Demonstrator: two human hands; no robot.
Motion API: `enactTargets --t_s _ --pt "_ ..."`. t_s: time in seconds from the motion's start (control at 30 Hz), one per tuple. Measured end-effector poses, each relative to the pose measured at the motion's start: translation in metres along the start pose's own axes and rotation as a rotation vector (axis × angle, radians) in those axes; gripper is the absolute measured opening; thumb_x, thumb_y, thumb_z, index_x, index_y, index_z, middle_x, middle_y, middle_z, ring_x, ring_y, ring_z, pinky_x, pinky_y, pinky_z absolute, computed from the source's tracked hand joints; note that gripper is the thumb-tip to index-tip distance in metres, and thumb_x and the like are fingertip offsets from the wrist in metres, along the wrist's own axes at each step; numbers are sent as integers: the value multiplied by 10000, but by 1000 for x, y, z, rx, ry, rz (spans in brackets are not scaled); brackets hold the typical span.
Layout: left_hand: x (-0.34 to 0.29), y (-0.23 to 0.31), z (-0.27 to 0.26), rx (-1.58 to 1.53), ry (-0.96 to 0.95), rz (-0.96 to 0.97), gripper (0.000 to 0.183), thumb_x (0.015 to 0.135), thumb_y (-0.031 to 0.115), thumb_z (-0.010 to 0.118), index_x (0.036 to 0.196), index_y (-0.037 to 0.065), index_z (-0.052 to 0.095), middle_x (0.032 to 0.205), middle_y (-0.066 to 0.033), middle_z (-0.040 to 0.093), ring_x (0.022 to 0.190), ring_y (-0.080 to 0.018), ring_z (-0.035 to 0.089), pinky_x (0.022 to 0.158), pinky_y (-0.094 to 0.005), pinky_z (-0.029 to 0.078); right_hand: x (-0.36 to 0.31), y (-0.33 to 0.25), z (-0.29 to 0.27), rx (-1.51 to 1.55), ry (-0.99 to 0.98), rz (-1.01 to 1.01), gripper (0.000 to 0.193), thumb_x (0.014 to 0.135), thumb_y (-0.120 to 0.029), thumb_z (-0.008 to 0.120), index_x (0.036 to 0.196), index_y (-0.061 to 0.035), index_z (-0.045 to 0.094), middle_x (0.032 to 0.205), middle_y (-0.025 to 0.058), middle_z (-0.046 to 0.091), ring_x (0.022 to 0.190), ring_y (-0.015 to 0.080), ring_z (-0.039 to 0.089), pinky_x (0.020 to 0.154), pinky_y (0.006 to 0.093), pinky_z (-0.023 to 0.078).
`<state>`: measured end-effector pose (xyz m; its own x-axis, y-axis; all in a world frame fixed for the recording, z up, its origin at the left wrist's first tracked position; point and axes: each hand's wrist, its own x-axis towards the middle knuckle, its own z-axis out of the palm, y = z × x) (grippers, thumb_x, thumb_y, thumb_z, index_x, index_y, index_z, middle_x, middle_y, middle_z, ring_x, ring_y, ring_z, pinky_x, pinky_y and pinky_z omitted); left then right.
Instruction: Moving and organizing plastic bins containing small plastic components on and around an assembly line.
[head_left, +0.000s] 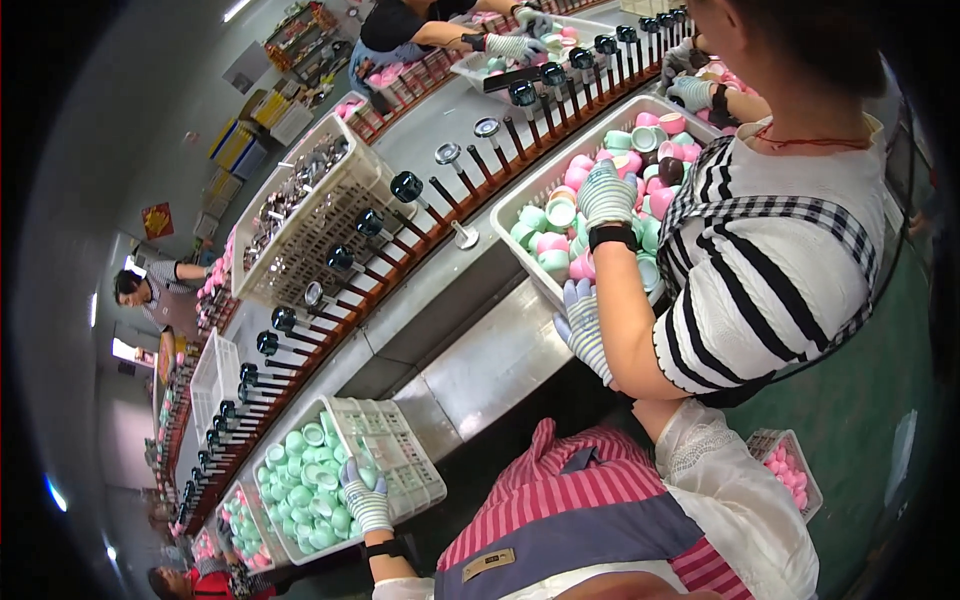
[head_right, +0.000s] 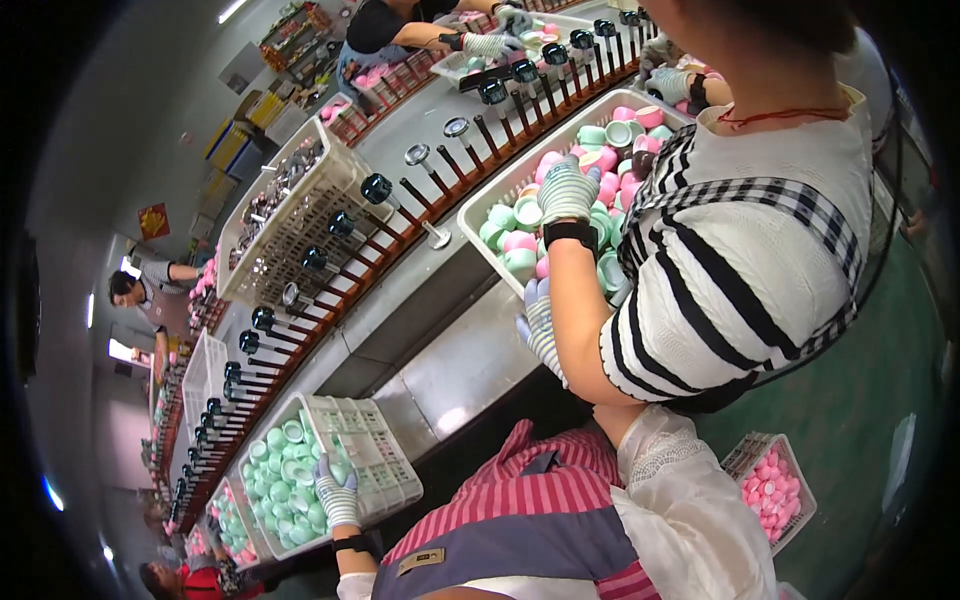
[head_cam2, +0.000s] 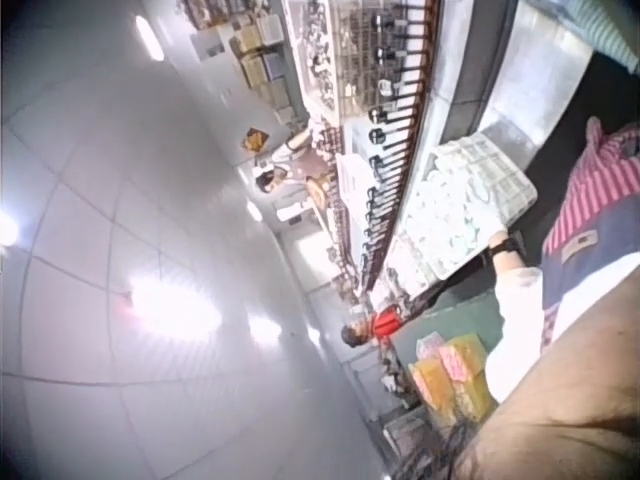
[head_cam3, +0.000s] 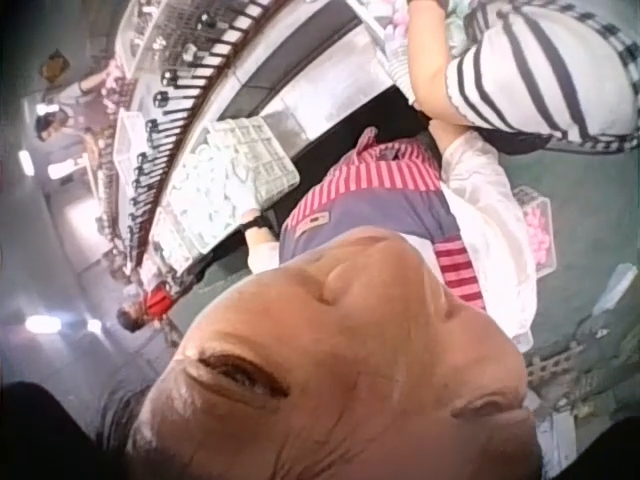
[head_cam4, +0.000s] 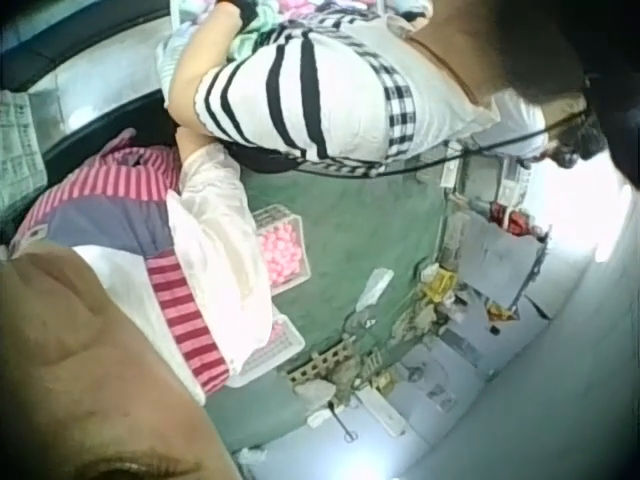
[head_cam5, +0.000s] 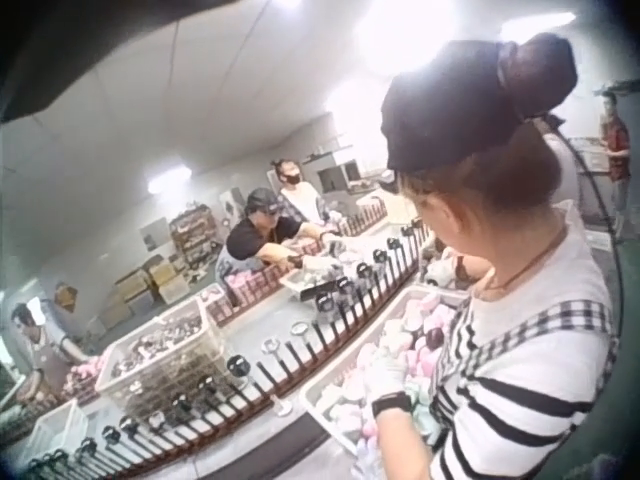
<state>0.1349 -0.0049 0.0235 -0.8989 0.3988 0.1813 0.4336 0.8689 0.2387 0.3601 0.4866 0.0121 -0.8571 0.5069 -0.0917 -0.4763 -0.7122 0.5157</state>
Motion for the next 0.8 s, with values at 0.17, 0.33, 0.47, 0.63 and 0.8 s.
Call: enactTargets --t_s 0.17,0.33,0.47,0.63,0.8 --pt "-18 14 21 -29 161 -14 782 638 18 749 1358 49 445 1285 -206 491 1187 -373 483 1045 -429 401 11 -12 -6 344 -124 185 471 932 -471 433 1333 -230 490 1343 -42 497 1296 139 425 1101 520 222" --pt "-12 16 29 -233 309 -187 679 724 27 696 1357 18 451 1246 -204 537 1108 -329 542 1003 -396 436 12 -8 -17 1242 -85 330 407 921 -422 486 1291 -261 535 1283 -74 554 1260 106 466 1096 489 234" --pt "-16 14 25 -407 350 -348 655 767 40 663 1381 5 439 1312 -193 529 1171 -306 519 1044 -367 400 15 -9 -19 1312 -134 373 404 925 -410 472 1299 -270 534 1299 -63 546 1266 137 468 1087 496 247" --pt "-22 14 17 -354 376 -362 665 762 57 685 1378 10 438 1278 -178 548 1126 -298 542 1012 -373 425 12 5 -18 2768 72 527 493 900 -413 513 1312 -143 516 1308 86 519 1214 265 507 1040 523 328" --pt "-28 13 20 -353 376 -296 657 774 116 695 1370 -1 445 1247 -196 563 1105 -294 559 983 -376 451 22 -3 -38 2629 109 778 662 841 -387 627 1309 52 466 1232 254 518 1018 364 551 884 475 457"
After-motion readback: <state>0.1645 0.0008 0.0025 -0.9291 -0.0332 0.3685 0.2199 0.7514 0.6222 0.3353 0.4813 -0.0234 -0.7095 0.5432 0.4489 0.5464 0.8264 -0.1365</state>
